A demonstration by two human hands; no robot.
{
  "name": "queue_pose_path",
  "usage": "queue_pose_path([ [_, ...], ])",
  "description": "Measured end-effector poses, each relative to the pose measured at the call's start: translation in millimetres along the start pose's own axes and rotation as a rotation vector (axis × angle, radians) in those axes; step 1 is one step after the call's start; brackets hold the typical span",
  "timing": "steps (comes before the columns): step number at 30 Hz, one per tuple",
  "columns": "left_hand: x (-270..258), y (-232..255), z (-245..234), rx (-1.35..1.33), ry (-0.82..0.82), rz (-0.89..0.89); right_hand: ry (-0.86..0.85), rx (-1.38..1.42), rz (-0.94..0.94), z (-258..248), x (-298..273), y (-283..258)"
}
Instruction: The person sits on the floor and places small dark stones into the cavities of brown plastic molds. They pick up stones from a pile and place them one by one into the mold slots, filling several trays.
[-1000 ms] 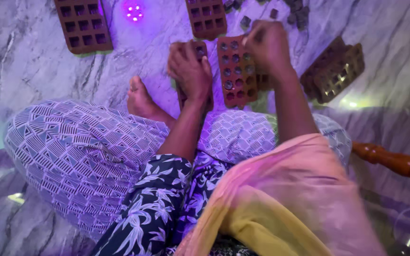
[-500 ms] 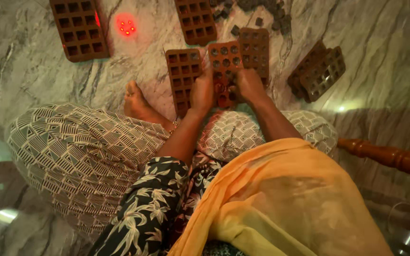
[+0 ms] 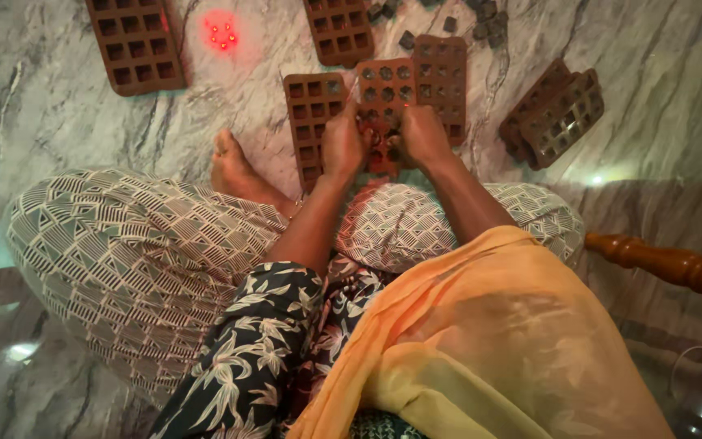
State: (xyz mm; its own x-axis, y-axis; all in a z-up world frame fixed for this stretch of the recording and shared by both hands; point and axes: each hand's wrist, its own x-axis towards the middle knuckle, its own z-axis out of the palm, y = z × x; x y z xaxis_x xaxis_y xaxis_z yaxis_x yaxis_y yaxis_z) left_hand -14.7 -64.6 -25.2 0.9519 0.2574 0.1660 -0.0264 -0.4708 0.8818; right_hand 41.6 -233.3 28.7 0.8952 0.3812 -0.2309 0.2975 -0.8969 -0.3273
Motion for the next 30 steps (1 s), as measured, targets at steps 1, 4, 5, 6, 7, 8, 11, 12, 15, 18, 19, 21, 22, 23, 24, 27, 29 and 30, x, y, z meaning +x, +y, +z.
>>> queue_pose_path([
  [1, -0.9, 1.8, -1.9, 0.006, 0.001, -0.020, 0.001, 0.003, -0.017, 1.1, 1.4, 0.4],
  [4, 1.3, 9.8, -4.8, 0.010, -0.013, -0.066, 0.036, 0.022, -0.046, -1.2, 5.0, 3.6],
  [5, 1.7, 11.8, -6.5, 0.007, -0.026, -0.086, 0.057, 0.038, -0.050, -2.4, 6.3, 4.4],
  [6, 0.8, 13.4, -8.4, 0.004, -0.038, -0.108, 0.075, 0.053, -0.056, -2.7, 6.7, 5.0],
  [7, 0.3, 14.5, -10.2, 0.002, -0.039, -0.118, 0.084, 0.061, -0.046, -1.8, 7.3, 5.2],
  [8, -0.5, 15.7, -10.6, -0.002, -0.043, -0.128, 0.092, 0.067, -0.034, -0.6, 7.3, 6.7],
  [11, 0.7, 18.7, -8.8, 0.011, -0.057, -0.138, 0.016, 0.093, 0.003, 5.9, 11.9, 13.6],
  [12, 0.8, 17.9, -8.9, 0.022, -0.061, -0.140, -0.027, 0.104, 0.012, 10.2, 15.6, 15.4],
  [15, -2.2, 15.2, -8.0, 0.017, -0.012, -0.053, 0.074, -0.149, -0.141, 24.3, 23.1, 20.8],
  [18, -0.3, 14.1, -3.6, 0.073, -0.034, -0.119, 0.104, -0.175, -0.048, 26.9, 26.3, 28.2],
  [19, 2.0, 14.1, -1.4, 0.051, -0.042, -0.107, 0.070, -0.115, -0.020, 25.3, 27.1, 29.7],
  [21, 6.5, 10.6, -1.5, 0.014, -0.047, -0.091, -0.005, 0.009, 0.024, 20.7, 29.8, 27.6],
  [22, 3.2, 8.5, -3.4, -0.004, -0.034, -0.085, -0.044, 0.005, 0.020, 20.3, 28.0, 23.4],
  [23, -1.5, 7.0, -5.6, -0.021, -0.021, -0.079, -0.083, 0.000, 0.016, 19.3, 24.7, 18.8],
  [24, -1.8, 8.4, -4.4, -0.045, -0.014, -0.061, -0.110, -0.008, 0.021, 13.7, 22.6, 17.3],
  [27, 3.4, 14.4, -3.4, 0.020, -0.019, -0.087, 0.018, -0.077, -0.137, -2.2, 24.8, 7.6],
  [29, 4.7, 12.7, -3.8, 0.008, -0.042, -0.099, -0.117, 0.213, -0.098, -19.9, 37.3, 16.6],
  [30, 1.8, 10.8, -5.0, 0.005, -0.056, -0.111, -0.192, 0.362, -0.077, -24.4, 41.0, 22.7],
])
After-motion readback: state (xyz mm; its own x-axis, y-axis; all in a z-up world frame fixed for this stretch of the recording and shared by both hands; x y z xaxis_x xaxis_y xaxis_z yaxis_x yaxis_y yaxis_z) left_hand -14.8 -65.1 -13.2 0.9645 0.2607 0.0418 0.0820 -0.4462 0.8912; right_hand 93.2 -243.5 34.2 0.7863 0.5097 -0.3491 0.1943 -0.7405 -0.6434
